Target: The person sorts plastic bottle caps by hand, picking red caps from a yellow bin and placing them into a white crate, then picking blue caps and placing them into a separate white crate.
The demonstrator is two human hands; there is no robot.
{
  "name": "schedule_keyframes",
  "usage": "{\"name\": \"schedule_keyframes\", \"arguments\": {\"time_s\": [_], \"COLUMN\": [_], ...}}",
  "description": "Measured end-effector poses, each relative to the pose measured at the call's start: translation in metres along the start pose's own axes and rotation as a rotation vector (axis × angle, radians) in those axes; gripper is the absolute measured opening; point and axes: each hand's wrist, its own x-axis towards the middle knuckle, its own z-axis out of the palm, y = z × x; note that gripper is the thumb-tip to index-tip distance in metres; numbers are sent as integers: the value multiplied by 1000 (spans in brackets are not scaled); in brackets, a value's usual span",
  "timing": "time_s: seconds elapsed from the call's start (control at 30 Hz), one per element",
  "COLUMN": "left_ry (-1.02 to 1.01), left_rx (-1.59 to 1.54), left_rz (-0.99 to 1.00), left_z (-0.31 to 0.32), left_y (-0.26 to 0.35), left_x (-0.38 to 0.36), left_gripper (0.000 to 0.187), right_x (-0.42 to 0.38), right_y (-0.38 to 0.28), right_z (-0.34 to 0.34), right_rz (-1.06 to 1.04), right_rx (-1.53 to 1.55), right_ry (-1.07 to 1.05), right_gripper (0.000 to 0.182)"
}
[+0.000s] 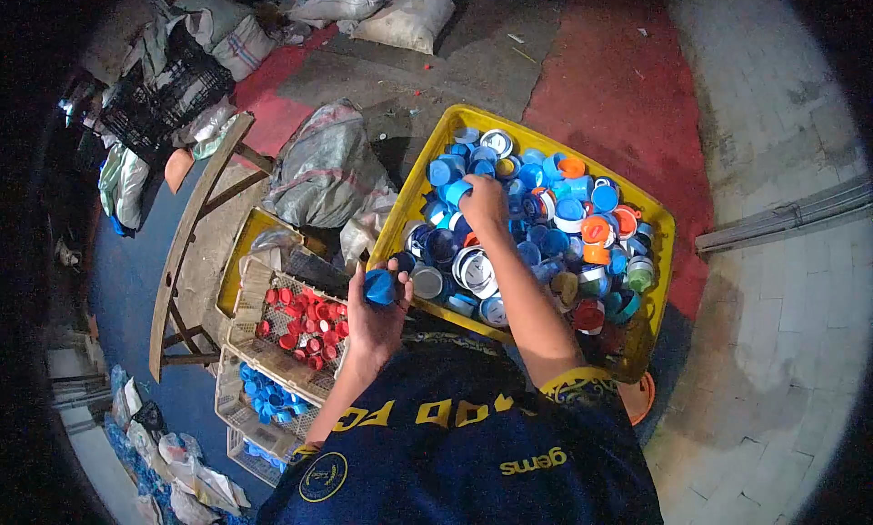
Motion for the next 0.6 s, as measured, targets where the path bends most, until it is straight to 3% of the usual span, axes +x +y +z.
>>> {"name": "schedule_keyframes", "arguments": {"time_s": [0.03, 0.27, 0.33, 0.47, 0.5, 0.53, 0.6], "left_ry": [6, -134, -196, -291, -304, -319, -356], "left_rx": [6, -30, -53, -128, -138, -147, -149], "left_rz": [-3, -32, -33, -103, -111, -119, -145], "left_z": [0, -2, -5, 1, 5, 7, 1], "left_y": [3, 8, 4, 3, 4, 4, 5], "left_x": [2, 19, 28, 28, 26, 25, 26], "left_gripper": [39, 47, 49, 51, 51, 51, 55], "right_x": [-7, -70, -92, -129, -132, -138, -150], "right_y": [-8, -69, -79, -114, -120, -125, -124], "right_z": [-11, -66, -65, -72, -76, -74, -83], "right_rz": [-22, 383, 341, 194, -1, -67, -242], "right_rx": [59, 765, 1009, 793, 611, 621, 244], "right_ry": [50, -45, -52, 29, 67, 108, 32], "right_gripper": [27, 37, 45, 48, 50, 52, 53]}}
